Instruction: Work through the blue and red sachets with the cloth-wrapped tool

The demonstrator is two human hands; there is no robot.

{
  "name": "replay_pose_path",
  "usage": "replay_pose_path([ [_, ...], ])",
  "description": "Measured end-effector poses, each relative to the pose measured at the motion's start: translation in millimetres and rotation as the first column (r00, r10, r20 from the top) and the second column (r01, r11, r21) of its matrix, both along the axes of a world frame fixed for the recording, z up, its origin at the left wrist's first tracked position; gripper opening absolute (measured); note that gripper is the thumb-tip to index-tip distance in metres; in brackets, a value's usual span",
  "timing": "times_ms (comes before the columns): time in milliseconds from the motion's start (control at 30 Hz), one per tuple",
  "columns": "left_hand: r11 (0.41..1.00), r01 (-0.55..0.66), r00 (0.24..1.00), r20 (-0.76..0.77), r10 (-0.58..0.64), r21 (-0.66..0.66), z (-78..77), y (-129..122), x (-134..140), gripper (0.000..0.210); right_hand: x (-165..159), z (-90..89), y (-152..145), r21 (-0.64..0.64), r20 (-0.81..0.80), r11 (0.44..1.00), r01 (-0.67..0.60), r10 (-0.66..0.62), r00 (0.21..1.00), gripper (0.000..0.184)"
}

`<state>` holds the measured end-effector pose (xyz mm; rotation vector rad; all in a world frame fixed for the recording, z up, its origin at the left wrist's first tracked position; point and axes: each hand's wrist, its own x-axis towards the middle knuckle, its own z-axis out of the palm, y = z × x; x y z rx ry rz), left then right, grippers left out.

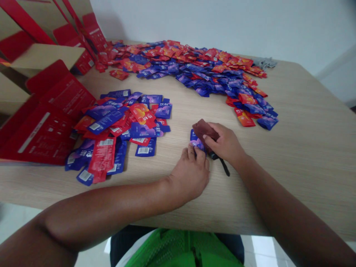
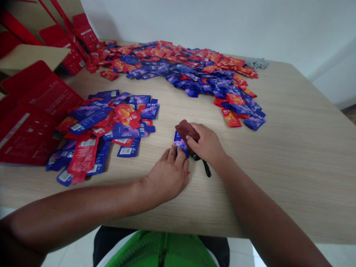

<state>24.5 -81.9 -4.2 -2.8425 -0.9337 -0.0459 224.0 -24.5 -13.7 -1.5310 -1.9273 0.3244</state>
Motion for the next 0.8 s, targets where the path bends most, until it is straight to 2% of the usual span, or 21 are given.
replay_pose_path([
  [200, 1.0, -0.01, 1.0, -0.014, 0.01, -0.015, 2.7, 0.3, 0.0, 0.056, -4.6, 2.5, -4.6, 0.003, -0.012, 0.985, -0.171, 0.171, 0.985, 0.05],
  [300, 0.999, -0.02, 1.0, -0.014, 0.019, -0.035, 4.3, 0.1, 0.1, 0.057, -5.2, 1.5, -5.2, 0.016, -0.008, 0.98, -0.198, 0.198, 0.98, 0.053],
  [467, 0.999, -0.014, 1.0, -0.02, 0.014, -0.034, 4.0, 0.1, 0.3, 0.057, -6.2, 1.3, -4.4, -0.001, -0.01, 0.986, -0.166, 0.166, 0.986, 0.05],
  [700, 1.0, 0.007, 1.0, -0.01, -0.006, 0.015, 1.2, 0.1, -0.5, 0.056, -6.1, 4.0, -3.3, -0.03, -0.026, 0.999, -0.013, 0.012, 1.0, 0.043],
  [800, 1.0, 0.009, 1.0, -0.009, -0.009, 0.016, 0.7, 0.6, -0.8, 0.056, -5.1, 4.1, -2.5, -0.037, -0.038, 0.999, -0.01, 0.009, 0.999, 0.043],
])
